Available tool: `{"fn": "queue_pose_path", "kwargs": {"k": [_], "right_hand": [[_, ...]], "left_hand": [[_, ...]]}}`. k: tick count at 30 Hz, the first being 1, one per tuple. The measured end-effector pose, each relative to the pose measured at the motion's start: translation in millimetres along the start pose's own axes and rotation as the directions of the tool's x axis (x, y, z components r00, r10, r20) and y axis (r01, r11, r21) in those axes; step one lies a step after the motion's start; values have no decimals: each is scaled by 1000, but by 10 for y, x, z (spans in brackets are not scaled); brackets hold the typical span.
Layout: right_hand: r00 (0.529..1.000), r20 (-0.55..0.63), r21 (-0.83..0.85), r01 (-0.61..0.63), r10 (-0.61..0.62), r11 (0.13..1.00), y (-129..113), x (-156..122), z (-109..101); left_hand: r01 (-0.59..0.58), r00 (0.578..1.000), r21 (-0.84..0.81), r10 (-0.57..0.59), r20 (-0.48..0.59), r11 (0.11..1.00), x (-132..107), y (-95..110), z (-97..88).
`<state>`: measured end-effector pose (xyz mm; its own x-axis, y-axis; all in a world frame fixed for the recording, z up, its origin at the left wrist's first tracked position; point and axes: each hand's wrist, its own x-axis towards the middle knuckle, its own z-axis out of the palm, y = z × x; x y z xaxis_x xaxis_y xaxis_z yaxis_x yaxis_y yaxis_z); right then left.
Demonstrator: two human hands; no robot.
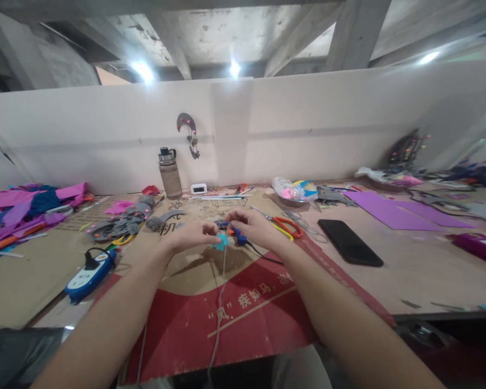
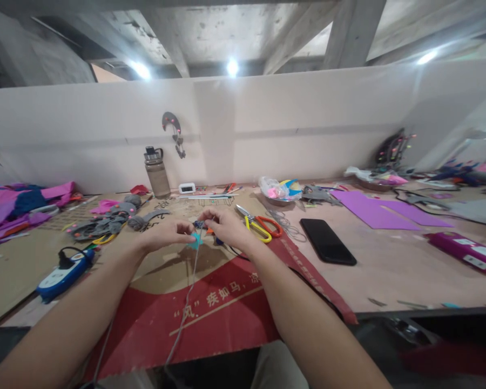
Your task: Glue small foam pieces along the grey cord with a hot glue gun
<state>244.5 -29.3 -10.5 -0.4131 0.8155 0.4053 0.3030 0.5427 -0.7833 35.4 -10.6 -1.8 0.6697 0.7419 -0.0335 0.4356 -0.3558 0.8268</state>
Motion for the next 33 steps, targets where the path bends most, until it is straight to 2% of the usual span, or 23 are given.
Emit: {"fn": "queue_pose_path", "kwargs": {"k": [4, 7, 9, 11, 13, 16, 18, 20, 22, 24, 26, 29, 33], "right_hand": [[995, -83, -11, 52, -52, 999, -56, -22, 34], [971, -198, -107, 112, -131, 988, -103, -56, 94], [953, -229, -214, 148, -197, 966, -124, -80, 139], [945, -237, -270, 157, -224, 950, -135, -94, 171], [945, -258, -236, 143, -204, 961, -131, -90, 178], [949, -291, -107, 94, -121, 990, -68, -49, 141], [947, -318, -74, 23, -46, 997, 22, -12, 104], [940, -339, -150, -82, 27, 985, 132, 15, 82], [939, -330, -318, -209, 99, 925, 233, 17, 96], [928, -326, -494, -328, 178, 805, 298, -9, 153], [920, -299, -617, -388, 252, 685, 326, -50, 242], [920, -246, -711, -384, 303, 589, 345, -91, 369], [934, -248, -738, -353, 256, 575, 392, -59, 411]], "left_hand": [[6, 988, -332, -57, -145, 943, -2, 56, 16], [35, 995, -547, -83, -63, 836, -11, 93, 59], [57, 998, -615, -58, 19, 787, -19, 110, 90], [62, 998, -640, -36, 54, 766, -25, 126, 104], [58, 998, -648, -34, 49, 760, -32, 147, 94], [8, 1000, -678, -25, -14, 735, -52, 193, 41], [-73, 996, -717, 8, -93, 694, -73, 228, -4], [-178, 981, -757, 57, -184, 628, -98, 262, -42], [-271, 961, -786, 111, -253, 556, -125, 295, -70], [-334, 943, -804, 162, -292, 492, -151, 330, -85], [-374, 928, -813, 189, -322, 447, -175, 366, -91], [-420, 907, -814, 214, -363, 401, -204, 411, -88], [-456, 888, -808, 256, -383, 374, -234, 448, -85]]}}
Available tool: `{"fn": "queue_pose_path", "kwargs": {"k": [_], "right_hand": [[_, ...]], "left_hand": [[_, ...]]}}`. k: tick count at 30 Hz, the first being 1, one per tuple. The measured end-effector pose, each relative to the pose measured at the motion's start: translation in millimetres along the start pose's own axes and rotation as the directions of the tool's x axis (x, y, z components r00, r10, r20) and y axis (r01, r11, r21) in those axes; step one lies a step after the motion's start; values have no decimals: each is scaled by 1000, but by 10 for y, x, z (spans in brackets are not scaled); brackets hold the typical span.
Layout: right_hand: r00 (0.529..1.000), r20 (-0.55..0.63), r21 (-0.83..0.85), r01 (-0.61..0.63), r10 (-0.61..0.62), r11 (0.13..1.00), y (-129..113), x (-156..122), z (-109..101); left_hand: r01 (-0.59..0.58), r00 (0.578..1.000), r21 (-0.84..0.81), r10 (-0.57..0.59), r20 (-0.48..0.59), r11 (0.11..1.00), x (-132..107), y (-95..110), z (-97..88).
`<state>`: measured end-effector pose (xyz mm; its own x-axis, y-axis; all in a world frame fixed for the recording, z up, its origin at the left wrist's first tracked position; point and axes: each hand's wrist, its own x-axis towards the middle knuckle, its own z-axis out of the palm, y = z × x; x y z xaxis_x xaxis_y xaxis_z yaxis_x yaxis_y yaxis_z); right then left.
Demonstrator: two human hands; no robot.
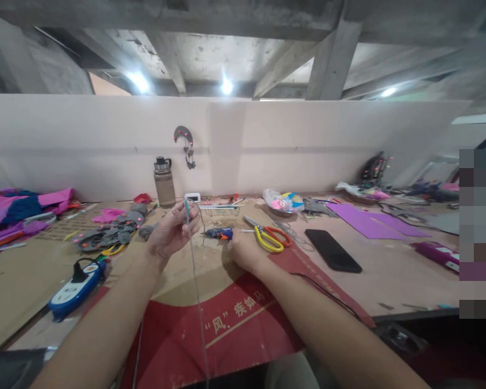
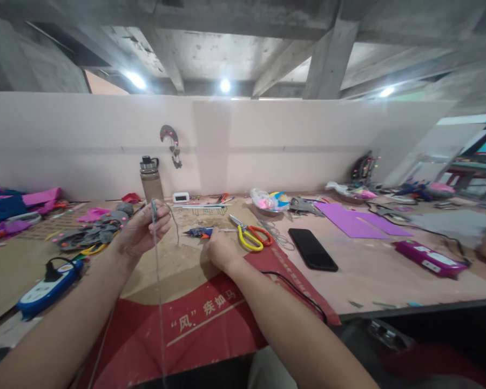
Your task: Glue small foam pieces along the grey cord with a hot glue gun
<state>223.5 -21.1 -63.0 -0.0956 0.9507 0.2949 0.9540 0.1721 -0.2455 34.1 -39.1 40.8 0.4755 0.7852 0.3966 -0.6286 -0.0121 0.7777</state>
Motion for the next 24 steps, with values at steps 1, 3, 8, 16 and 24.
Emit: {"fn": "queue_pose_path", "kwargs": {"k": [1, 3, 8, 16, 24], "right_hand": [[1000, -2, 1, 3, -3, 1000, 4, 16, -1], [1000, -17, -7, 9, -9, 1000, 1, 30, -22], [987, -151, -107, 31, -47, 994, -114, -42, -122], [989, -149, -107, -30, 13, 994, -145, 266, -51], [984, -130, -56, 114, -121, 992, 66, 480, 6]], "left_hand": [[-6, 1000, 1, 6, 1, 1000, -4, 7, 5], [-11, 1000, 3, 11, -6, 1000, -11, 25, 14], [-19, 1000, -6, 19, -15, 1000, -27, 62, 17], [-46, 998, -36, 48, 43, 998, -30, 63, -27], [-62, 998, -96, 65, 24, 993, -25, 87, -65]]}}
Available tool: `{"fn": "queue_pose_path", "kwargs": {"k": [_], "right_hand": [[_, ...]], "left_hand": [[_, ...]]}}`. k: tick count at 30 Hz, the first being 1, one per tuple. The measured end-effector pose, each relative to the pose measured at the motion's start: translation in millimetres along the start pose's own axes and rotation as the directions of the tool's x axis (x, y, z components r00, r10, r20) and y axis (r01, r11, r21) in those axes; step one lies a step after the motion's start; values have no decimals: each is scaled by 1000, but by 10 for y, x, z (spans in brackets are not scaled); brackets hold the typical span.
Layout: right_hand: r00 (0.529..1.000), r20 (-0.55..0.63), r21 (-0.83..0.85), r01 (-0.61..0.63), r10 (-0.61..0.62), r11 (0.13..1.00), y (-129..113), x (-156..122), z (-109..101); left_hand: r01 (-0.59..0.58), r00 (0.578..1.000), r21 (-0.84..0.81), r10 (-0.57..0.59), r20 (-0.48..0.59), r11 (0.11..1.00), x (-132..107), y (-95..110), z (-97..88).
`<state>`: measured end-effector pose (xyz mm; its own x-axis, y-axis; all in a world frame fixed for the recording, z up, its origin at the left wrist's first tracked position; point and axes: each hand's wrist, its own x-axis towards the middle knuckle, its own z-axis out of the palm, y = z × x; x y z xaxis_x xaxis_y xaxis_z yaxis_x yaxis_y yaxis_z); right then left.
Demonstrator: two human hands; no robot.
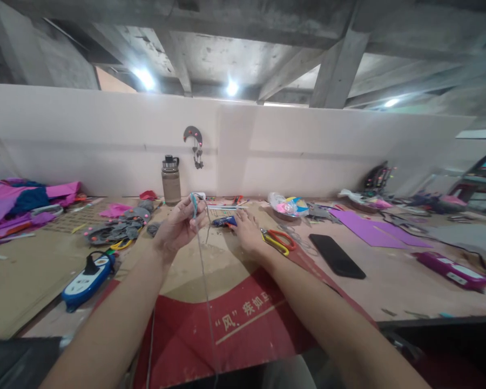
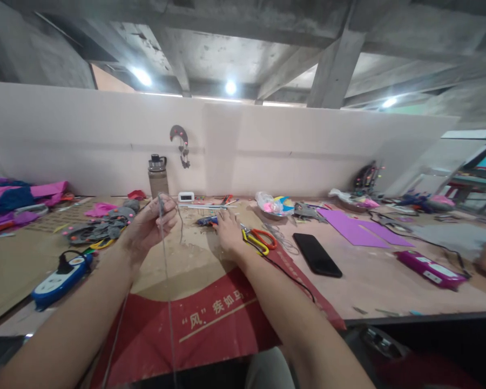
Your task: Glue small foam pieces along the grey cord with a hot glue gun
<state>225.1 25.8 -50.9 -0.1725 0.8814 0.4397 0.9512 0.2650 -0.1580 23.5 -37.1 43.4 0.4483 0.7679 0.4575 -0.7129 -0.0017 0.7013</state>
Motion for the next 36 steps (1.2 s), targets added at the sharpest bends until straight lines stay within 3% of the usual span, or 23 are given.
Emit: {"fn": "queue_pose_path", "kwargs": {"k": [2, 4, 5, 7, 9, 12, 13, 16, 18, 21, 24, 27, 30, 31, 34, 36], "right_hand": [[983, 17, 65, 184, -185, 981, 9, -90, 24], [911, 71, 157, 391, -405, 907, -27, -251, 24], [887, 102, 188, 427, -450, 884, -65, -359, 1], [874, 225, 248, 377, -431, 893, -181, -614, -106], [816, 347, 353, 343, -462, 871, -334, -872, -287], [679, 340, 577, 396, -651, 714, -538, -1091, -566], [659, 303, 641, 394, -689, 659, -576, -1081, -619], [758, 189, 638, 388, -624, 665, -578, -794, -562], [766, 224, 547, 412, -602, 729, -528, -497, -369], [769, 366, 403, 377, -524, 834, -482, -218, -71], [712, 369, 408, 453, -597, 793, -502, -354, -41], [618, 267, 539, 540, -739, 647, -513, -742, -315], [531, 255, 712, 462, -808, 528, -488, -980, -626], [553, 234, 749, 422, -800, 511, -482, -974, -676], [695, 157, 725, 401, -702, 560, -503, -712, -576], [702, 174, 656, 441, -691, 613, -560, -438, -348]], "left_hand": [[-19, 1000, -20, 18, -21, 1000, -10, 27, 5], [-65, 998, -54, 63, -31, 996, -28, 73, 15], [-93, 995, -77, 91, -30, 993, -38, 103, 20], [-141, 990, -116, 138, -34, 983, -62, 170, 29], [-181, 983, -151, 175, -56, 972, -84, 234, 38], [-239, 968, -170, 221, -114, 956, -109, 299, 59], [-256, 963, -166, 236, -132, 952, -114, 310, 68], [-282, 951, -130, 258, -172, 951, -121, 315, 93], [-277, 951, -117, 254, -177, 954, -119, 305, 99], [-255, 958, -131, 233, -165, 958, -109, 288, 92], [-253, 957, -129, 229, -177, 959, -98, 274, 76], [-250, 957, -118, 227, -181, 961, -94, 264, 64], [-235, 963, -127, 213, -166, 963, -97, 263, 66], [-234, 964, -132, 212, -160, 963, -100, 264, 69], [-227, 964, -120, 206, -166, 966, -105, 264, 86], [-224, 964, -108, 205, -168, 969, -104, 261, 94]]}}
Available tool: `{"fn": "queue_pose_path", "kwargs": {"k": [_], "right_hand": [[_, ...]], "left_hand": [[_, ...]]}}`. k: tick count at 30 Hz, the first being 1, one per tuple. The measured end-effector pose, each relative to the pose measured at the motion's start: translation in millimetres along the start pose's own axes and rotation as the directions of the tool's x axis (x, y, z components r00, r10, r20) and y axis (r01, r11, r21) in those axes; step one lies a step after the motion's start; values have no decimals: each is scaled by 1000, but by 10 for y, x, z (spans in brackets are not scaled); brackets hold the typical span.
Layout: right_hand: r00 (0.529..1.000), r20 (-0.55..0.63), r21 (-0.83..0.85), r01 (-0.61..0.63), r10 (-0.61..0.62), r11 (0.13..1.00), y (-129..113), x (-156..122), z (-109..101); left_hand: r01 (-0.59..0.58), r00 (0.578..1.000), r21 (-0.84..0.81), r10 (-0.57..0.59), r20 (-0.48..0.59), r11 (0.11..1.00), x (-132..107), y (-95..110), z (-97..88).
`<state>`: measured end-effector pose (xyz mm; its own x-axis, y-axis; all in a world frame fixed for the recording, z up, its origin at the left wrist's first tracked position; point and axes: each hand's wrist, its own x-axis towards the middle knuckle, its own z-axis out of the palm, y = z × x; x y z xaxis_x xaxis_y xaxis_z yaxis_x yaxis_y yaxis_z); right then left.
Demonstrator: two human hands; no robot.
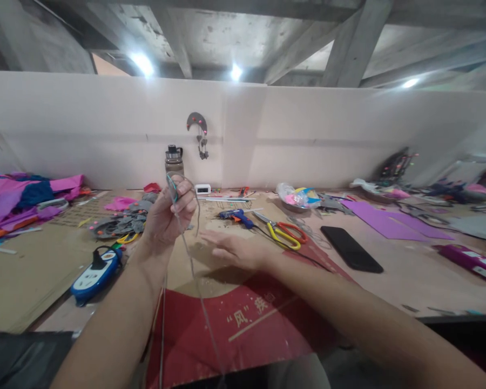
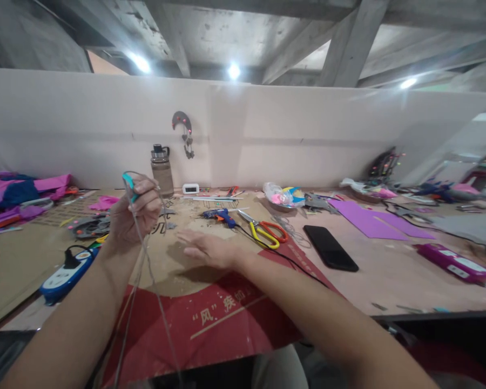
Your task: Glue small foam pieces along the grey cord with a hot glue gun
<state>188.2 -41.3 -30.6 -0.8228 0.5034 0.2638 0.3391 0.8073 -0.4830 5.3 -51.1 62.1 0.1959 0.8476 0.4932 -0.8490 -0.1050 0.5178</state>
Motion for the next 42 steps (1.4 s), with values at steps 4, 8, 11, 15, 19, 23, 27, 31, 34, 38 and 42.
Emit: {"fn": "queue_pose_path", "kwargs": {"k": [4, 8, 11, 15, 19, 23, 27, 31, 34, 38, 42], "right_hand": [[991, 82, -194, -88, 105, 977, 277, 388, 182], [984, 159, -160, 103, -77, 982, -16, 164, 260], [960, 229, 11, 165, -163, 986, -408, -268, 194], [958, 237, 264, 100, -165, 959, -760, -813, 22], [995, 91, 373, -60, 27, 926, -709, -1068, -131], [937, -55, 67, -343, 346, 937, -506, -1084, -92], [965, 91, -69, -240, 246, 968, -655, -1138, 87], [981, 166, 71, -108, 95, 992, -1071, -1287, 181], [983, 182, 299, -35, -21, 953, -1244, -1344, 142], [996, -1, 304, -85, 89, 949, -1025, -1196, 17], [965, -147, 41, -215, 218, 976, -413, -762, -79]], "left_hand": [[9, 1000, 5, -9, 12, 1000, 13, -7, -7], [29, 999, 53, -27, -38, 998, 28, -19, -22], [62, 998, 53, -60, -30, 997, 32, -35, -18], [66, 998, 43, -65, -13, 997, 25, -56, 2], [87, 996, 35, -87, 2, 996, 11, -91, 30], [86, 996, 47, -86, -2, 995, 12, -139, 44], [95, 994, 18, -96, 43, 995, 29, -150, 27], [77, 997, -1, -77, 28, 997, 37, -124, 14], [61, 998, 12, -61, -26, 998, 40, -88, 11], [28, 999, 13, -28, -37, 1000, 52, -37, -2], [27, 1000, 3, -27, 5, 1000, 67, -32, -33]]}}
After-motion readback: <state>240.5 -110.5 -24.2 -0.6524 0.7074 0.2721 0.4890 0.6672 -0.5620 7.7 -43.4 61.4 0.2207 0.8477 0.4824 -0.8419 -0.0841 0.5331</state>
